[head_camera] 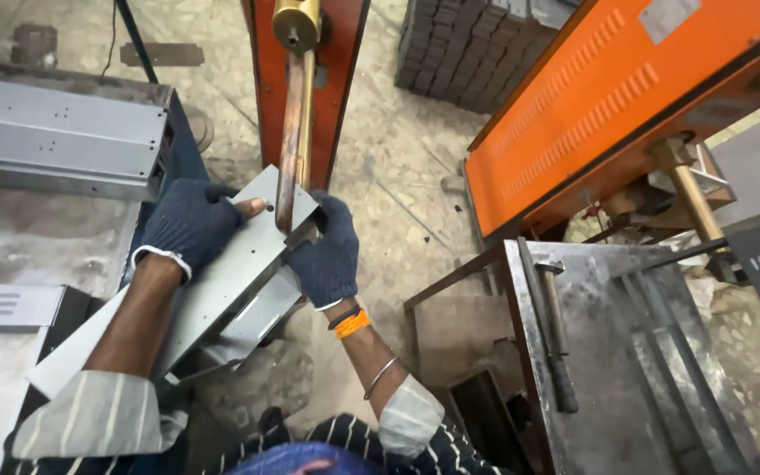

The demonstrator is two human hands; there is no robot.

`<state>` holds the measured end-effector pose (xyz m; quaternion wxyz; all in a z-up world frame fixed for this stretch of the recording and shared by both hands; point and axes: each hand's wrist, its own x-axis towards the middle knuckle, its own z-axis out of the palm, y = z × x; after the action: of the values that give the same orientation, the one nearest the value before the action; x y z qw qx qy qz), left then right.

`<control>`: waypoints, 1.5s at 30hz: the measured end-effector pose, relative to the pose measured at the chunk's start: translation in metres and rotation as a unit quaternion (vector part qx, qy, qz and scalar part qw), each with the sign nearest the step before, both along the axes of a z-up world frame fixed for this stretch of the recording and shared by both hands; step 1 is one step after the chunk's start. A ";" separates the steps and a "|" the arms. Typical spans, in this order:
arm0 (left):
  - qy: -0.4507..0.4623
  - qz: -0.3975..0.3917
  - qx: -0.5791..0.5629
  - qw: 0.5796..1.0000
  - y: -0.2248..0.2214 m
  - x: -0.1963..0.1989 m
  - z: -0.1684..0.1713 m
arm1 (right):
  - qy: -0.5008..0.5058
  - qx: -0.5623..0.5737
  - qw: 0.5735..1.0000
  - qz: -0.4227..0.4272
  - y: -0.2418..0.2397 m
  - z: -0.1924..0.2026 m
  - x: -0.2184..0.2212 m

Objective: The recorder is assembling and spot-welding metal plates to create industrial frames or enclosures.

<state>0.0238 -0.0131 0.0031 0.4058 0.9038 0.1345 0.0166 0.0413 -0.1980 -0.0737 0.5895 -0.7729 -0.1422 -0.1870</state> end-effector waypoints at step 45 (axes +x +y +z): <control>0.005 0.009 0.041 0.999 -0.039 -0.088 -0.053 | 0.128 0.010 0.991 -0.039 -0.119 -0.065 -0.055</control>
<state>-0.0643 -0.0526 -0.0497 0.3679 0.9185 0.1436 0.0207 -0.0141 -0.3167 -0.1389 0.6025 -0.7896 -0.0340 -0.1109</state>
